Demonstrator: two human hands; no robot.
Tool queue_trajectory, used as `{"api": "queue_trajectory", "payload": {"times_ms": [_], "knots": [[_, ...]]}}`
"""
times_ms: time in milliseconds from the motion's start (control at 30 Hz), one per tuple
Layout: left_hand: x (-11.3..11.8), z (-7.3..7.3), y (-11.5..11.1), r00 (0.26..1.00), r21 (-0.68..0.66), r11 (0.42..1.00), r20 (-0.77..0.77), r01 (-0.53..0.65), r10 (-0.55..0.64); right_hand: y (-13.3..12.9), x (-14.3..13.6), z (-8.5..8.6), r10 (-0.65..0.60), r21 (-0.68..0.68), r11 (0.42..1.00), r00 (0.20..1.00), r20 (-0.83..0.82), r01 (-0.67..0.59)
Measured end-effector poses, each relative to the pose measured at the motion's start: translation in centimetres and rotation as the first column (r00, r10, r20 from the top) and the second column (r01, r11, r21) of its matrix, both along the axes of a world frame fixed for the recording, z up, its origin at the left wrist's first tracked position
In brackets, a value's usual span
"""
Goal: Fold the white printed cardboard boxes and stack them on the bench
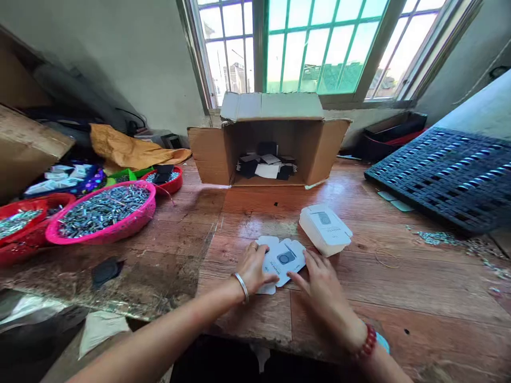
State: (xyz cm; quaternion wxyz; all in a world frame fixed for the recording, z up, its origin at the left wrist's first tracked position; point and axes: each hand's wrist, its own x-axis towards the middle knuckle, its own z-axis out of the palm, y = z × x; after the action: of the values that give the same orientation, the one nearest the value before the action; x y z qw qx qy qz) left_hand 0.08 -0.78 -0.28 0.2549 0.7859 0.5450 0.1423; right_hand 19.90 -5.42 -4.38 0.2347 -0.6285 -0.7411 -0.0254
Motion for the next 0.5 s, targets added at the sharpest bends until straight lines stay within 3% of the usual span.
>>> {"api": "queue_trajectory", "payload": {"times_ms": [100, 300, 400, 500], "knots": [[0.1, -0.3, -1.4, 0.999, 0.016, 0.998, 0.009, -0.054, 0.054, 1.1, -0.7, 0.3, 0.013, -0.082, 0.997, 0.997, 0.076, -0.007], [-0.1, -1.1, -5.0, 0.984, 0.057, 0.985, 0.072, -0.164, 0.16, 3.0, 0.0, -0.8, 0.055, -0.138, 0.99, 0.994, 0.093, -0.042], [-0.8, -1.4, -8.6, 0.96, 0.227, 0.948, 0.219, -0.225, 0.176, 4.7, 0.8, -1.0, 0.104, -0.251, 0.963, 0.994, 0.019, -0.096], [-2.7, -1.9, -13.7, 0.908, 0.422, 0.872, 0.415, -0.248, 0.057, 6.3, 2.2, -1.5, 0.141, -0.336, 0.929, 0.987, -0.072, -0.157]]}}
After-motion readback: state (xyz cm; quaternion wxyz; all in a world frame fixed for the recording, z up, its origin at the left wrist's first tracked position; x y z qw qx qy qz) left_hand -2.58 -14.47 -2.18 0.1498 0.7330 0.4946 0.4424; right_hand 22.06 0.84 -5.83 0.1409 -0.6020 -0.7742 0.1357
